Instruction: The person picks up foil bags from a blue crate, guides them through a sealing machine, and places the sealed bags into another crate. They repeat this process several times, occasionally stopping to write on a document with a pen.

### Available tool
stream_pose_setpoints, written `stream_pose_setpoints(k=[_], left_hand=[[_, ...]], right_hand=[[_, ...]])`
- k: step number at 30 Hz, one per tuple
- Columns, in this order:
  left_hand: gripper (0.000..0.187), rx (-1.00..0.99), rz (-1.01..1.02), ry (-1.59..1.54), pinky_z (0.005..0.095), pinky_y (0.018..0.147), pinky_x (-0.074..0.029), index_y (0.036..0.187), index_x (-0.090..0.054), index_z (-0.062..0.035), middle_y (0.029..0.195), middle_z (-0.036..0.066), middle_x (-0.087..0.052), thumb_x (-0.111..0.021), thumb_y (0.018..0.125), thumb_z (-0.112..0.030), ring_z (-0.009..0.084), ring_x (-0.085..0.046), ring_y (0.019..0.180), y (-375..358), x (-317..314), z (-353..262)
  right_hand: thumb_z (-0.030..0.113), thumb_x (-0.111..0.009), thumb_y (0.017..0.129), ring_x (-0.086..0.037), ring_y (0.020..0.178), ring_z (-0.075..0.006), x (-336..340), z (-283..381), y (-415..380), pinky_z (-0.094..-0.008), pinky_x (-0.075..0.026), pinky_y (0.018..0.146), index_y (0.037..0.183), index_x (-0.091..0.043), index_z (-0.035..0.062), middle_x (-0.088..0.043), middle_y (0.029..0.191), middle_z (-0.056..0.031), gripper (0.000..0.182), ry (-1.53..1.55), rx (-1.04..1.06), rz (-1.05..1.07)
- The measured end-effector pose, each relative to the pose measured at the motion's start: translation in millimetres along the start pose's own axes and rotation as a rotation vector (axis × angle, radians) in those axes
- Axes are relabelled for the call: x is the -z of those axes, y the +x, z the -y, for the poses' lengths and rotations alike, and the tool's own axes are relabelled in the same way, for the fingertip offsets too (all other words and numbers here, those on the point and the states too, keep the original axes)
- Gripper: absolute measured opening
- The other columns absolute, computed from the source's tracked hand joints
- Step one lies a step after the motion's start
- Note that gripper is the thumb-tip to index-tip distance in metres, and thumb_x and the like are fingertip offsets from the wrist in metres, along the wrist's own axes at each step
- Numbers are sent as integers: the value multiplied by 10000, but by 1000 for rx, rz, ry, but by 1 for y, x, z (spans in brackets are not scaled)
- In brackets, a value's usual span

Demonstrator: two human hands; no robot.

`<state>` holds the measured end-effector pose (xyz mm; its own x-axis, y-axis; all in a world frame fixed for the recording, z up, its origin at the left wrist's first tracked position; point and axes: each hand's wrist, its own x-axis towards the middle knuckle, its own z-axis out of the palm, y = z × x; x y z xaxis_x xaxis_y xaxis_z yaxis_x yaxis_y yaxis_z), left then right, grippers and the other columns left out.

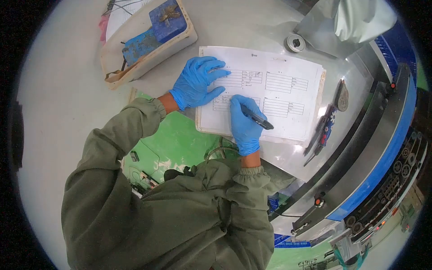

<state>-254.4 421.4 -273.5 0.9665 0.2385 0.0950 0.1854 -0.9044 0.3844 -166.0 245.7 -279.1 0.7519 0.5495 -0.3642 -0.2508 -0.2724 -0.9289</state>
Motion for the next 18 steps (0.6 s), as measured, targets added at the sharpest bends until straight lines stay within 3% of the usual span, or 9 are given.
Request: stream_pose_setpoints(k=[2,5,8,18], left_hand=[[423,2,-17,29,420,974,-299,1188,-565,-190,1209,70,-490,-632,788,-312,260,-419,1147,0,-1,-1],[411,4,-19,21,421,975,-298,1175,-572,-191,1199,70,-497,-635,785,-304,258,-422,1148,1,-1,-2],[400,4,-21,7,423,976,-297,1165,-576,-189,1192,72,-502,-634,786,-302,256,-423,1153,1,1,-2],[405,0,-27,32,421,971,-306,1160,-579,-175,1184,75,-513,-643,782,-305,260,-434,1147,2,1,-3]], right_hand=[[76,-653,807,-580,678,-75,0,-4,1,-235,-478,658,873,-662,37,-650,765,-38,78,-82,128,12],[78,-652,810,-580,687,-77,1,-4,1,-235,-476,662,882,-658,33,-648,778,-42,85,-141,152,23],[78,-650,811,-575,680,-78,0,-4,0,-238,-474,653,880,-657,35,-645,767,-42,82,-9,41,2],[84,-640,820,-575,695,-76,-1,-2,1,-236,-471,665,877,-649,28,-639,766,-31,81,-41,62,-11]])
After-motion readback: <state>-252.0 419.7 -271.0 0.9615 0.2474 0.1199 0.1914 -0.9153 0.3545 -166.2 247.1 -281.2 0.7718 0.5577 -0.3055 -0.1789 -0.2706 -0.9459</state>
